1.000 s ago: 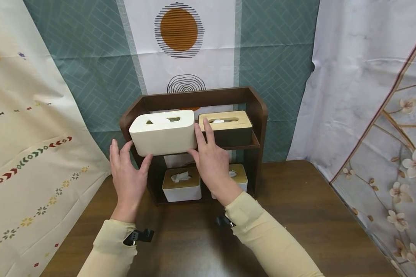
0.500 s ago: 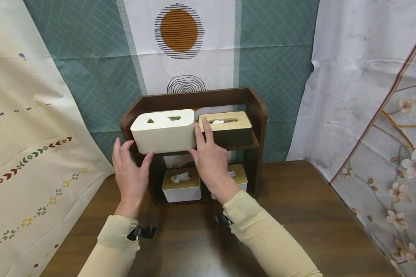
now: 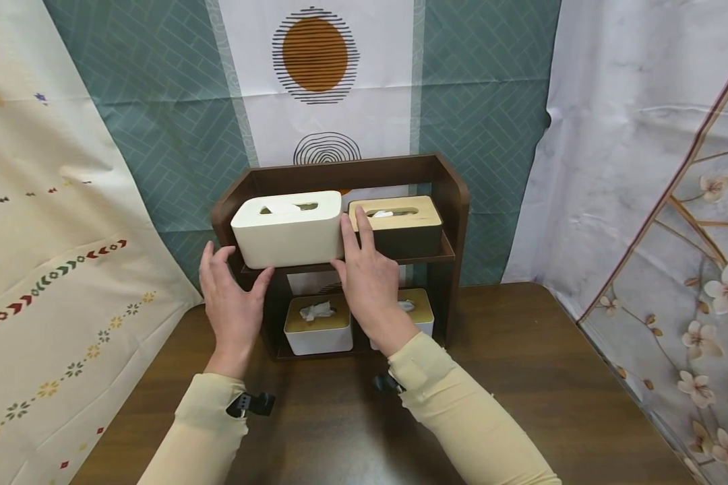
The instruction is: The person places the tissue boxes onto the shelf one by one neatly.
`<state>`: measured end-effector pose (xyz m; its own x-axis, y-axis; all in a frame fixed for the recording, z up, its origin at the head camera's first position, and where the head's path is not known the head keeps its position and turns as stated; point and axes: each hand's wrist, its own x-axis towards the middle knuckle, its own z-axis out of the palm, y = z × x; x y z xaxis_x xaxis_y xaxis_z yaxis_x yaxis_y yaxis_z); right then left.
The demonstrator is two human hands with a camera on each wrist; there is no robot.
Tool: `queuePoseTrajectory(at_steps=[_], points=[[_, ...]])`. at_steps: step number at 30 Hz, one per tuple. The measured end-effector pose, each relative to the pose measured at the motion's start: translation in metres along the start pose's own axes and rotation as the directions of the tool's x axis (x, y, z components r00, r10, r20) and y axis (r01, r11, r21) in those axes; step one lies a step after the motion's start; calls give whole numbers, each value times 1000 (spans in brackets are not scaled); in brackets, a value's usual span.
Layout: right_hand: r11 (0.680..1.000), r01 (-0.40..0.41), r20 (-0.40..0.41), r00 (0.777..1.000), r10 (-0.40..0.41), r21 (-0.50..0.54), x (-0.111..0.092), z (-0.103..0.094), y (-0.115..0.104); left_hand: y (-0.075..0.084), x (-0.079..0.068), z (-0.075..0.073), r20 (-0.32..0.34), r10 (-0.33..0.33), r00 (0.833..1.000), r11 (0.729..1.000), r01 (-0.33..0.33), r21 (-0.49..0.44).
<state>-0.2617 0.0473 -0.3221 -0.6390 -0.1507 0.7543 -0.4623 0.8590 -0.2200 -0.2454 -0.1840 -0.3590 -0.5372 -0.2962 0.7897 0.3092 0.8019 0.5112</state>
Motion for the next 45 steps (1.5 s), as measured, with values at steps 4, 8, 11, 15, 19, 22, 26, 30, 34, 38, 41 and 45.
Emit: queuePoseTrajectory(at_steps=[4,8,11,15,19,22,26,30,34,38,41,45], points=[[1000,1,-3,1000,-1,0,0,1,0,0,0,1,-5,3,1000,1000,-3,2],[1000,7,-7,1000,-7,20,-3,0,0,1,-1,0,-5,10,1000,1000,-10,6],[999,7,-5,1000,-7,36,-8,-2,1,2,-4,-1,-2,29,1000,1000,-29,10],[999,9,-12,1000,-9,33,-16,-6,1,3,-12,-4,6,91,996,996,-91,21],[999,41,-23,999,-40,14,-28,-13,1,5,-23,-8,35,167,985,985,-168,42],[997,74,-19,997,-74,-3,-39,-18,3,9,-32,-12,68,229,971,971,-233,52],[992,121,5,993,-121,-41,-55,-25,7,16,-45,-18,127,317,940,942,-328,77],[982,174,39,984,-171,-71,-73,-30,12,25,-57,-21,177,379,908,911,-400,104],[976,206,65,977,-201,-77,-90,-34,16,35,-67,-24,248,402,881,890,-440,120],[973,220,99,972,-213,-68,-106,-39,22,43,-79,-26,358,395,846,875,-465,136],[972,228,129,967,-219,-63,-116,-42,26,48,-88,-27,439,374,817,866,-477,150],[968,240,181,958,-224,-73,-126,-48,29,54,-97,-28,535,332,777,858,-484,170]])
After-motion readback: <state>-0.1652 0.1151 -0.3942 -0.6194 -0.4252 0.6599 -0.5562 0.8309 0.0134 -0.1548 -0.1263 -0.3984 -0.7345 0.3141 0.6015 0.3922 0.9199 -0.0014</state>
